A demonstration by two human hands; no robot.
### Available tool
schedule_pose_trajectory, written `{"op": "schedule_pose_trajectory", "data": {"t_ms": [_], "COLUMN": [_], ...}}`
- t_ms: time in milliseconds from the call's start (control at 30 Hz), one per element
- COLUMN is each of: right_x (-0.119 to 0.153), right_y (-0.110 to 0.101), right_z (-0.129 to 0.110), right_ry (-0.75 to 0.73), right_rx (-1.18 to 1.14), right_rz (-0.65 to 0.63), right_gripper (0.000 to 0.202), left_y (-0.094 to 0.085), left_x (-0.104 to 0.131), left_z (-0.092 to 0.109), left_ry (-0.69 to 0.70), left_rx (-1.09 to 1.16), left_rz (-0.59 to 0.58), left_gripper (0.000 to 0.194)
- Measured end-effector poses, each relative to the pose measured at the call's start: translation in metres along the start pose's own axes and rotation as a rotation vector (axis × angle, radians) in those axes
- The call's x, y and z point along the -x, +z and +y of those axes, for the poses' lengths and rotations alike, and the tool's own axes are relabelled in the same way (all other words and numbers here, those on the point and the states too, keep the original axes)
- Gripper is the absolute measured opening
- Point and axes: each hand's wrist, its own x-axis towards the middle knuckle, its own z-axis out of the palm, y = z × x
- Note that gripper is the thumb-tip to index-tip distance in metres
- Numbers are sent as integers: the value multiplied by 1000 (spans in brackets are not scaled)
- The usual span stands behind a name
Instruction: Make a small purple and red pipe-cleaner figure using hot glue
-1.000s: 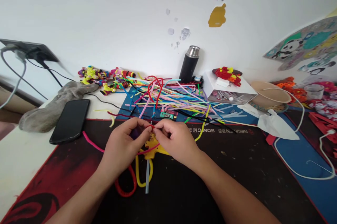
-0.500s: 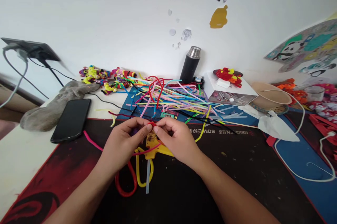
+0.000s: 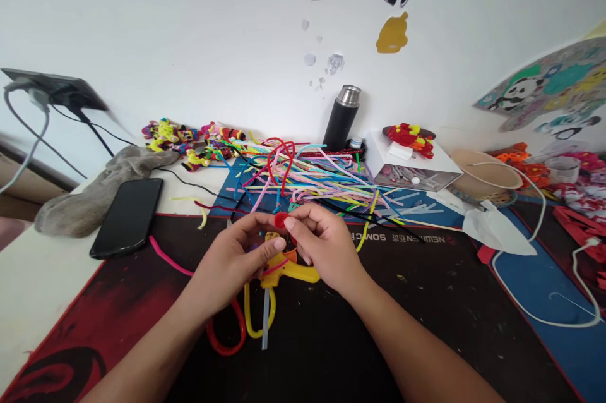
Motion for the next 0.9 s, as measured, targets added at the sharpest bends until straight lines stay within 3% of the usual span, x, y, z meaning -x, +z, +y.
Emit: {"op": "schedule_pose_trajectory", "data": {"t_ms": [100, 233, 567, 900], "right_x": [1, 2, 0, -4], "right_y": [2, 5, 6, -3], "right_z": [-2, -3, 4, 5], "right_ry": [44, 78, 61, 54], "right_rx": [-144, -287, -440, -362], "right_rz": [15, -4, 13, 28], "right_gripper": [33, 39, 33, 35], "left_y": [6, 9, 5, -4], "left_x": [2, 3, 1, 0], "left_z": [3, -1, -6, 3], "left_ry": [-75, -99, -59, -13], "left_rx": [64, 103, -12, -95], "left_rz": [-142, -219, -208, -174], "left_gripper": [44, 44, 37, 36]}}
